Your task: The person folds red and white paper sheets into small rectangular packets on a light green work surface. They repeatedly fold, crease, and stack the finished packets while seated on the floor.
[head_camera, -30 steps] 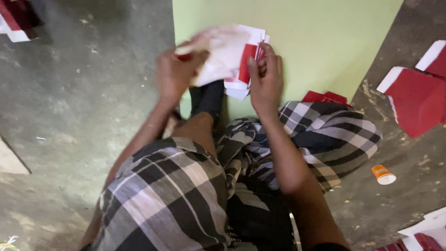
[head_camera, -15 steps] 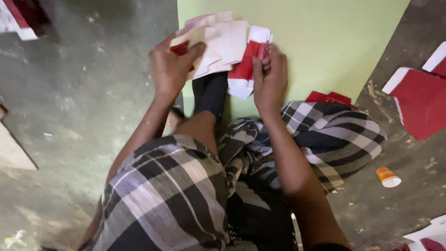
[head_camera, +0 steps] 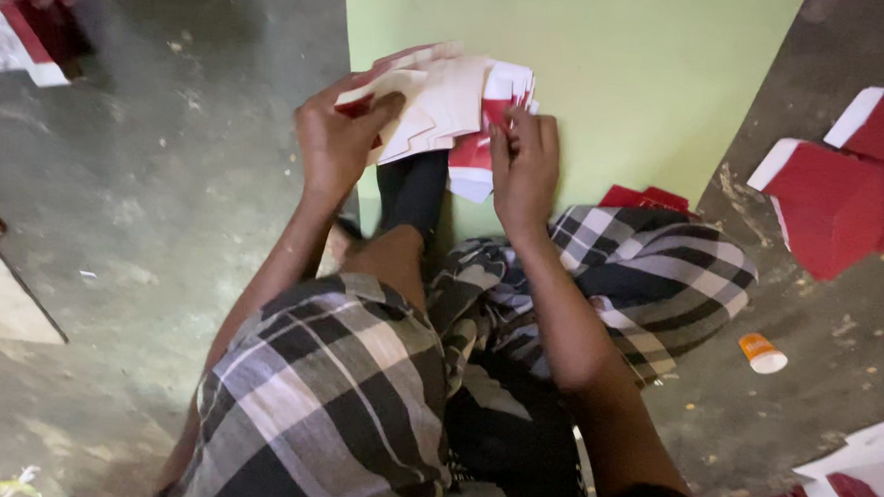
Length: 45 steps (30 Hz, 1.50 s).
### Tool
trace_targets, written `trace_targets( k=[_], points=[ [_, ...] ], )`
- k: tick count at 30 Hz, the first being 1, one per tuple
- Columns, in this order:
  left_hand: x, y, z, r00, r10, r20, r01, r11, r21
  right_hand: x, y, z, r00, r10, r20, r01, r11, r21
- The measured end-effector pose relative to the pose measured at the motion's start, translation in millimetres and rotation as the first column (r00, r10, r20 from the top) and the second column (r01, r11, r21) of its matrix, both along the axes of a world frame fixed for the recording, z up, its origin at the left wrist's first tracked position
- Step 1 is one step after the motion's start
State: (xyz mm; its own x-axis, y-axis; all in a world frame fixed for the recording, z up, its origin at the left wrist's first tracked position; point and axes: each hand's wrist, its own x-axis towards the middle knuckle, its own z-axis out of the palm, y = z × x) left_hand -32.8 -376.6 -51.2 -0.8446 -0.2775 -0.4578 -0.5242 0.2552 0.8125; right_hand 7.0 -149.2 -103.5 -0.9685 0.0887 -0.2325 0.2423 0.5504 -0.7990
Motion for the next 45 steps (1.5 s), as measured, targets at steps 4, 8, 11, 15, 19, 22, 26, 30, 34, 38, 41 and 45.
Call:
trace_targets(
  k=[4, 8, 11, 15, 19, 22, 26, 30, 34, 38, 41, 45],
  points=[
    [-4.5, 14.2, 3.4, 0.936, 0.259, 0.238, -0.349, 0.776, 0.526, -1.1, 4.8, -5.5, 0.998, -0.052, 0.018, 0.054, 0.994, -0.092],
    [4.0, 37.2, -14.1, 0.932, -0.081, 0.353, 0.046, 0.993, 0.105, 0.3, 8.2, -10.0, 0.997, -0.061, 0.044, 0.067, 0.983, -0.169],
    [8.5, 18.1, -19.2, 0.977, -0.085, 0.194, 0.102, 0.992, -0.077, 1.1, 5.0, -6.4, 0.999, -0.034, -0.015, 0.033, 0.997, -0.075],
    [4.9, -10.6, -7.9, 0.995, 0.015, 0.094, -0.008, 0.997, -0.075, 0.8, 3.3, -2.9, 0.999, 0.007, -0.040, -0.006, 1.000, 0.014],
    [-2.2, 14.3, -6.6, 0.961, 0.213, 0.175, -0.275, 0.794, 0.543, -2.0, 7.6, -6.9, 0.997, -0.031, -0.068, 0.024, 0.995, -0.102],
    [1.5, 32.7, -13.8, 0.904, -0.081, 0.419, 0.050, 0.995, 0.085, -2.1, 8.0, -8.2, 0.996, -0.069, -0.047, 0.057, 0.971, -0.233],
    [9.2, 6.9, -15.2, 0.990, -0.084, 0.115, 0.090, 0.995, -0.048, 3.7, 3.5, -5.2, 0.997, -0.048, 0.056, 0.050, 0.998, -0.044],
    [6.9, -3.2, -17.5, 0.982, 0.178, 0.056, -0.186, 0.963, 0.195, 4.8, 3.7, -8.4, 0.999, -0.036, -0.004, 0.035, 0.996, -0.079],
    [6.3, 28.8, -25.0, 0.940, 0.036, 0.339, -0.091, 0.985, 0.148, 0.9, 8.3, -14.5, 1.000, -0.025, -0.004, 0.025, 0.999, -0.034],
    [9.4, 18.3, -19.7, 0.985, -0.050, 0.168, 0.047, 0.999, 0.017, 3.4, 3.9, -10.8, 0.996, -0.083, 0.038, 0.087, 0.988, -0.126],
    [6.8, -3.8, -12.6, 0.996, 0.053, 0.073, -0.052, 0.998, -0.019, 4.0, 0.9, -5.7, 1.000, -0.020, 0.022, 0.021, 0.998, -0.051],
    [0.6, 12.1, -14.0, 0.957, 0.180, 0.226, -0.258, 0.886, 0.386, -2.1, 3.2, -6.0, 0.998, 0.003, -0.063, 0.000, 0.999, 0.053]
  ],
)
